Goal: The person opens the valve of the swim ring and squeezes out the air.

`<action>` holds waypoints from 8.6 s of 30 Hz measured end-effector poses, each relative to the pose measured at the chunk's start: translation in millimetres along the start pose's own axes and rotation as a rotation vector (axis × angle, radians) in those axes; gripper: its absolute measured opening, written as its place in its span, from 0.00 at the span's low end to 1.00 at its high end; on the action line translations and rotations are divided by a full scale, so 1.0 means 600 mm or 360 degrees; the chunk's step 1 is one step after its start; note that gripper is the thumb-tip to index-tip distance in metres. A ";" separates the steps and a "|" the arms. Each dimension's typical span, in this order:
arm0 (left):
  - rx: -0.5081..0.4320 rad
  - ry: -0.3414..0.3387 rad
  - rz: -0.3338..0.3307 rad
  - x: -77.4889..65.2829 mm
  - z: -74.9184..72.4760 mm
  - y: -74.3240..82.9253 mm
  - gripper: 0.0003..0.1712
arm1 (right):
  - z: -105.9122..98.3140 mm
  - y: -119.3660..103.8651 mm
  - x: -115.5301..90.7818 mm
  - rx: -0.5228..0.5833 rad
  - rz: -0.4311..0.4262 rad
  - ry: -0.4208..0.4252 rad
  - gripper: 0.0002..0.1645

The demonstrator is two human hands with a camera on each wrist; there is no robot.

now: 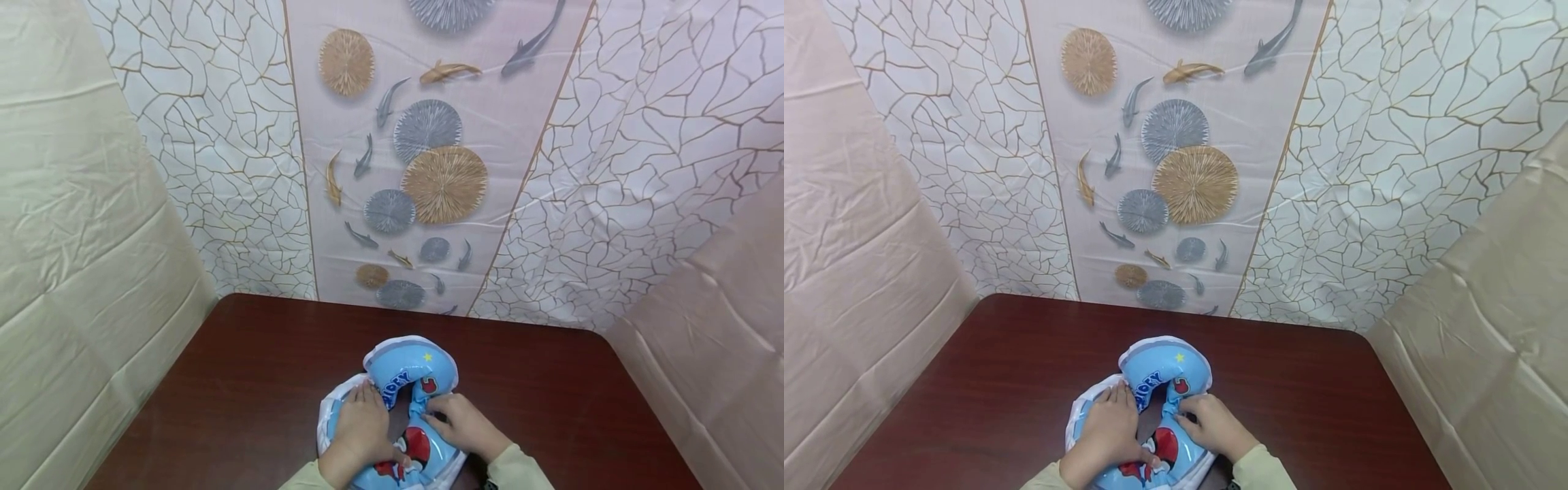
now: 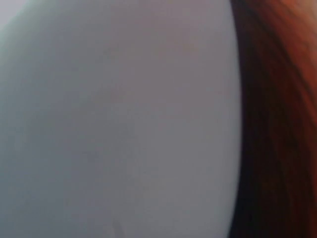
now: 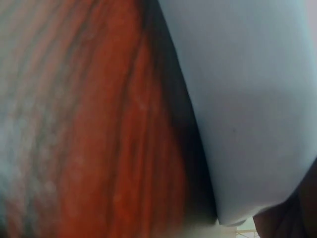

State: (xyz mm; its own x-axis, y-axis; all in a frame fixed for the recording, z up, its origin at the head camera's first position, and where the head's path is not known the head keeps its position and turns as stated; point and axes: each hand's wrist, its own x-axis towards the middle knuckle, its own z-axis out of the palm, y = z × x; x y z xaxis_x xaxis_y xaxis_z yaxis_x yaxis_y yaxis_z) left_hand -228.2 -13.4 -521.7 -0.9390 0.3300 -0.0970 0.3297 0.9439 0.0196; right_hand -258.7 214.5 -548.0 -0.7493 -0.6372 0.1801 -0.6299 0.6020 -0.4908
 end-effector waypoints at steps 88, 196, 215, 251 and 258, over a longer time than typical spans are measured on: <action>-0.0544 0.0130 -0.0041 -0.028 0.015 -0.004 0.83 | -0.002 -0.001 0.004 0.0000 0.0052 0.0012 0.13; -0.0106 0.0402 0.0546 0.039 0.012 -0.029 0.42 | -0.003 -0.001 -0.004 0.0111 -0.0086 0.0325 0.11; -0.0130 0.0464 0.0627 0.031 0.003 -0.025 0.18 | -0.006 -0.014 0.002 0.0023 -0.0095 0.0342 0.16; -0.0055 0.0824 0.0629 0.017 0.023 -0.025 0.17 | 0.006 -0.007 -0.007 0.0128 -0.0004 0.0317 0.15; -0.0734 0.0718 0.0543 0.012 0.027 -0.040 0.19 | 0.003 -0.008 -0.009 0.0170 -0.0001 0.0394 0.13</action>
State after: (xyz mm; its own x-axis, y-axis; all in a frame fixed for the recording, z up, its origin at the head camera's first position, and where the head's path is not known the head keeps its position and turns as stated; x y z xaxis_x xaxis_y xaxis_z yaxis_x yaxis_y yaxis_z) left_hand -241.5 -34.0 -539.0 -0.7731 0.4865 0.4070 0.6299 0.6642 0.4025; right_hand -251.1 213.9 -548.3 -0.7844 -0.4926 0.3768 -0.6150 0.5393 -0.5753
